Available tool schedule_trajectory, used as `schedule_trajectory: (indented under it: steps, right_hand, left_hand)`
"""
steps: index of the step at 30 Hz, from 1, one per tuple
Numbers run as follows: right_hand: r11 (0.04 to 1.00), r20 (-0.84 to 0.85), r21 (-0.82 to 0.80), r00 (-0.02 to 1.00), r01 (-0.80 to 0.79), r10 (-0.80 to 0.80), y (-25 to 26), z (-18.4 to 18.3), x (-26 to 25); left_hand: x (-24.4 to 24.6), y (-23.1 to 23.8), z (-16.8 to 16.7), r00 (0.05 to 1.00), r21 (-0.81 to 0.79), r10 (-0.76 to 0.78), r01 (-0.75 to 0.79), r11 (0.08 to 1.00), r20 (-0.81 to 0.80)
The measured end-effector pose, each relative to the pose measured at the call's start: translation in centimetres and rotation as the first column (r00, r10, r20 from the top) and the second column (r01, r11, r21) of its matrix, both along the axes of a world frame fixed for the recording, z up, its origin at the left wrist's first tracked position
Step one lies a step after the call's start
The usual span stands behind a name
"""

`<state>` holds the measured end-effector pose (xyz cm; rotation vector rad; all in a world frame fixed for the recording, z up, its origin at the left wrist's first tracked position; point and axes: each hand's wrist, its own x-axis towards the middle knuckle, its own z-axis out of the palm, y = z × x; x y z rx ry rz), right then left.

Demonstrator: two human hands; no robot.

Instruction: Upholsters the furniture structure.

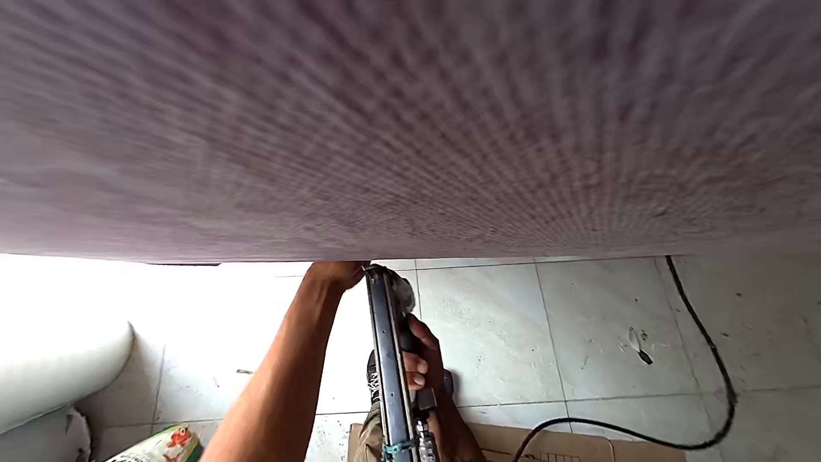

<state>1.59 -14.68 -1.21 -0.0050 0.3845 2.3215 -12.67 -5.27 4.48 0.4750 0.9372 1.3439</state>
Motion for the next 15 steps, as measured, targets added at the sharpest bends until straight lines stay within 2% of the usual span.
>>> schedule_trajectory:
  steps: [1, 2, 3, 5, 6, 8, 10, 12, 15]
  right_hand:
    - [0.999, 0.067, -0.041, 0.998, -0.005, 0.008, -0.2, 1.5, 0.3]
    - [1.000, 0.001, -0.018, 1.000, 0.011, -0.011, -0.9, 0.8, 0.7]
    - [0.999, -0.104, 0.011, 0.994, 0.037, -0.036, -2.0, -1.5, 1.3]
    - [0.993, -0.108, 0.025, 0.987, 0.119, -0.116, -3.7, -4.5, 2.1]
    - [0.987, -0.070, 0.016, 0.985, 0.158, -0.156, -4.0, -5.1, 2.3]
    - [0.980, -0.077, -0.041, 0.978, 0.193, -0.195, -3.3, -5.9, 1.9]
    - [0.980, -0.221, -0.091, 0.956, 0.175, -0.191, -2.4, -6.6, 0.6]
    - [0.985, -0.323, -0.073, 0.931, 0.157, -0.172, -0.6, -6.1, -1.6]
    - [0.983, -0.361, -0.115, 0.916, 0.140, -0.173, -0.2, -4.4, -5.0]
  left_hand:
    - [-2.1, 0.1, -2.5, 0.996, 0.051, -0.015, 0.011, 0.999, 0.086]
    - [-2.8, -0.3, -2.9, 0.975, -0.007, 0.078, -0.079, 0.997, 0.209]
    - [-2.6, -0.7, -2.6, 0.937, -0.104, 0.220, -0.198, 0.975, 0.271]
    - [-1.2, 0.0, -2.7, 0.881, -0.206, 0.417, -0.376, 0.903, 0.222]
    - [-0.9, 0.5, -3.1, 0.872, -0.183, 0.443, -0.410, 0.894, 0.209]
    - [-0.8, 1.7, -3.8, 0.867, -0.107, 0.452, -0.440, 0.892, 0.208]
    - [-1.4, 2.0, -4.2, 0.895, -0.053, 0.417, -0.414, 0.909, 0.160]
    - [-2.4, 2.4, -4.5, 0.934, 0.015, 0.341, -0.344, 0.939, 0.107]
    - [-4.2, 2.1, -5.0, 0.977, 0.070, 0.206, -0.210, 0.975, 0.056]
